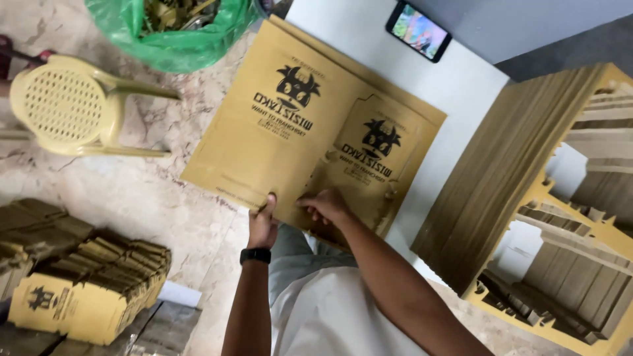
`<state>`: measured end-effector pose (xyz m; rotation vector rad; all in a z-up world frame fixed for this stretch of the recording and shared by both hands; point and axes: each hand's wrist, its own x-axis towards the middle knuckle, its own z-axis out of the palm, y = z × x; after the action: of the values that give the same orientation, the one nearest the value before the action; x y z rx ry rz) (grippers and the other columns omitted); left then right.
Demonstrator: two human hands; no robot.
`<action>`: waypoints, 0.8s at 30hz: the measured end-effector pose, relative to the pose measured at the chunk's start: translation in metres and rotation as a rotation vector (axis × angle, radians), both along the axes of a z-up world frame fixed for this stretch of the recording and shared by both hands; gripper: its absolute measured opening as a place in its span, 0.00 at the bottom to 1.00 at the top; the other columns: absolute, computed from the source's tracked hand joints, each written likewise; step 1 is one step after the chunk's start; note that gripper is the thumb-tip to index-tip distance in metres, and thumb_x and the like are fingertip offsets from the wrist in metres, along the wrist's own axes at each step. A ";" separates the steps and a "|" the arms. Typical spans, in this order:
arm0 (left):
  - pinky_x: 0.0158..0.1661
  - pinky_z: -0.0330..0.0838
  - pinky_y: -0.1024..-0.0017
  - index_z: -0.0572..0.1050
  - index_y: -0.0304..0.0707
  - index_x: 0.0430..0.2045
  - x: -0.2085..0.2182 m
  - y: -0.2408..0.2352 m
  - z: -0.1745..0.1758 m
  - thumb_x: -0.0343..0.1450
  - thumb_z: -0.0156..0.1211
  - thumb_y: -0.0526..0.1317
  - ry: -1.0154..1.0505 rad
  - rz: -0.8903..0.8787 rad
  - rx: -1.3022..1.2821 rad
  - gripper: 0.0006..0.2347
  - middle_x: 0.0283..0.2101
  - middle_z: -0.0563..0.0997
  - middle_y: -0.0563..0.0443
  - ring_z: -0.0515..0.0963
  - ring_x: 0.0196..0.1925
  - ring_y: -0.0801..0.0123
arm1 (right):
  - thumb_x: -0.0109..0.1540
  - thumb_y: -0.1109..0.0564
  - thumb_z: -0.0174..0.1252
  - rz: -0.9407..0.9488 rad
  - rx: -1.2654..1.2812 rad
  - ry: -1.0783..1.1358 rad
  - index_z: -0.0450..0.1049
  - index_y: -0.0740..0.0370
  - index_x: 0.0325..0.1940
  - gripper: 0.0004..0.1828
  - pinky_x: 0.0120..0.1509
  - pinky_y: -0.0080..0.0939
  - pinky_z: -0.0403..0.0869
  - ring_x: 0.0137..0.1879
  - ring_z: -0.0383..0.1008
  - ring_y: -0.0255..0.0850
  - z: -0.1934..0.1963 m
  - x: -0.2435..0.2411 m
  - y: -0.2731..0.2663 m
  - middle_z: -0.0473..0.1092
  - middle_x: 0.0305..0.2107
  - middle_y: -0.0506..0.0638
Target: Manually removing waste material from die-cut cardboard sheets to prepare them for assembly.
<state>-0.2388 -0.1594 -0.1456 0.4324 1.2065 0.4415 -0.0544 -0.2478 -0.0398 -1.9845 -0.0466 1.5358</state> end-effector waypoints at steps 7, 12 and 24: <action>0.65 0.61 0.41 0.70 0.34 0.62 0.018 0.005 0.075 0.71 0.67 0.39 0.088 -0.142 0.213 0.24 0.60 0.76 0.40 0.72 0.65 0.48 | 0.56 0.51 0.65 0.009 -0.065 -0.074 0.78 0.64 0.18 0.16 0.16 0.33 0.65 0.10 0.66 0.37 0.002 -0.003 0.007 0.71 0.11 0.54; 0.67 0.62 0.44 0.69 0.40 0.63 0.030 -0.003 0.111 0.69 0.70 0.39 0.143 -0.242 0.316 0.26 0.61 0.75 0.44 0.71 0.66 0.51 | 0.62 0.54 0.54 0.155 -0.103 -0.106 0.80 0.74 0.29 0.19 0.24 0.45 0.76 0.20 0.76 0.49 0.045 0.013 0.023 0.73 0.19 0.61; 0.56 0.73 0.50 0.78 0.41 0.33 0.012 -0.029 0.085 0.61 0.74 0.48 0.672 -0.671 0.322 0.16 0.39 0.86 0.46 0.83 0.50 0.48 | 0.52 0.40 0.70 0.032 -0.041 -0.026 0.78 0.67 0.23 0.25 0.18 0.33 0.65 0.13 0.67 0.40 0.036 0.004 0.009 0.72 0.14 0.58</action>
<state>-0.2271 -0.1883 -0.0605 1.2870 1.5335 -0.1188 -0.0499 -0.2385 -0.0034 -2.0456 -0.0581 1.5424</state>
